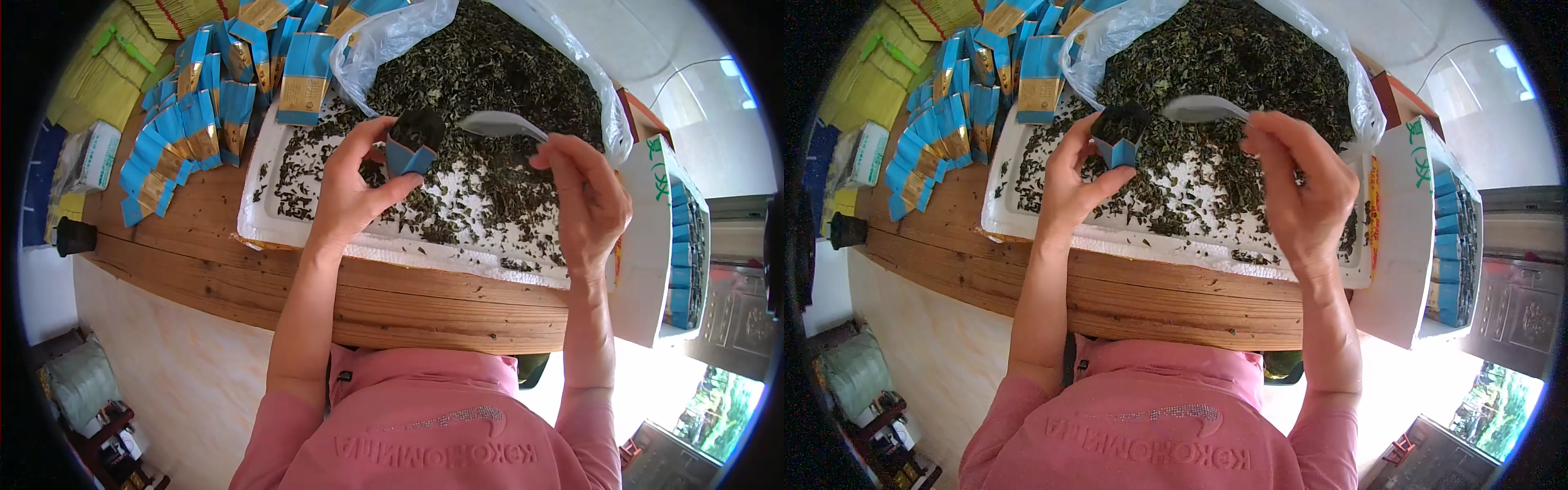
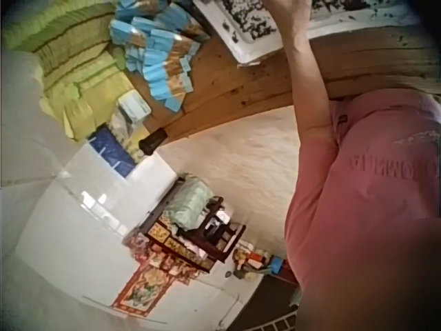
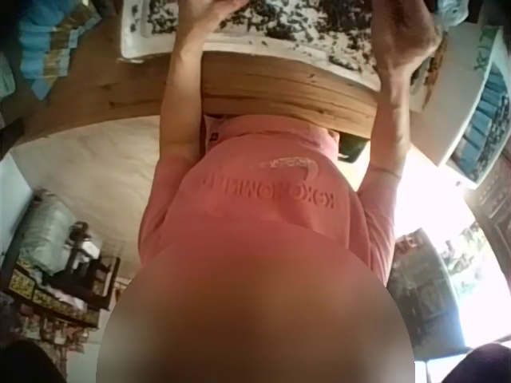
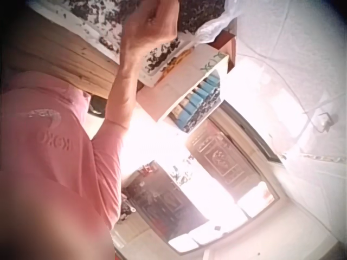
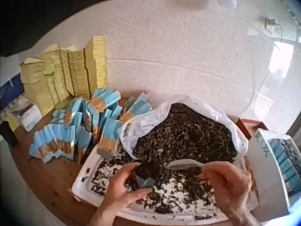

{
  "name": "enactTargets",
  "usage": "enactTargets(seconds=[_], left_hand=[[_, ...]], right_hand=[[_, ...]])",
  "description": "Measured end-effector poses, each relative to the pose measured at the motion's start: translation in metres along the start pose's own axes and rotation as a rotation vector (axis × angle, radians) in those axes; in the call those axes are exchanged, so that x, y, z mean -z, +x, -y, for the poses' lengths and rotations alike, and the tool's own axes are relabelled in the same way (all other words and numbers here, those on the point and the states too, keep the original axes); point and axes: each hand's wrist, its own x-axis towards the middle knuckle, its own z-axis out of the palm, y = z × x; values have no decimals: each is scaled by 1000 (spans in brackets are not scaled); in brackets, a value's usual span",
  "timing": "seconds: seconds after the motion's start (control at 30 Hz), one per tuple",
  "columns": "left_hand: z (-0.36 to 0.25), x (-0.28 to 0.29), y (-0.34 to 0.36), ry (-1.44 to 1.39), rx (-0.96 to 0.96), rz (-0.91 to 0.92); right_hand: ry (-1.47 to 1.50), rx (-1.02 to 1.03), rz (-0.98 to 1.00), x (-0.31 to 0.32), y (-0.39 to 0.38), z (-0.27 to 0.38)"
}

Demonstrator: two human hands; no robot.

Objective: Packaging dried tea leaves into small packets using a spoon.

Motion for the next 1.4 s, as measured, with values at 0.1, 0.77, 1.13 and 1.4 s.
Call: enactTargets(seconds=[0.1,0.77,1.13,1.4], left_hand=[[-1,-1,-3,-105,9,-25],[-35,-31,3,-312,364,480],[-40,-80,11,-237,85,501],[-12,-67,14,-140,188,364]], right_hand=[[219,-386,-55,9,-23,-33],[-85,315,276,38,-10,-2],[-299,190,-12,148,-26,-3],[-966,-234,-297,335,-74,-38]])
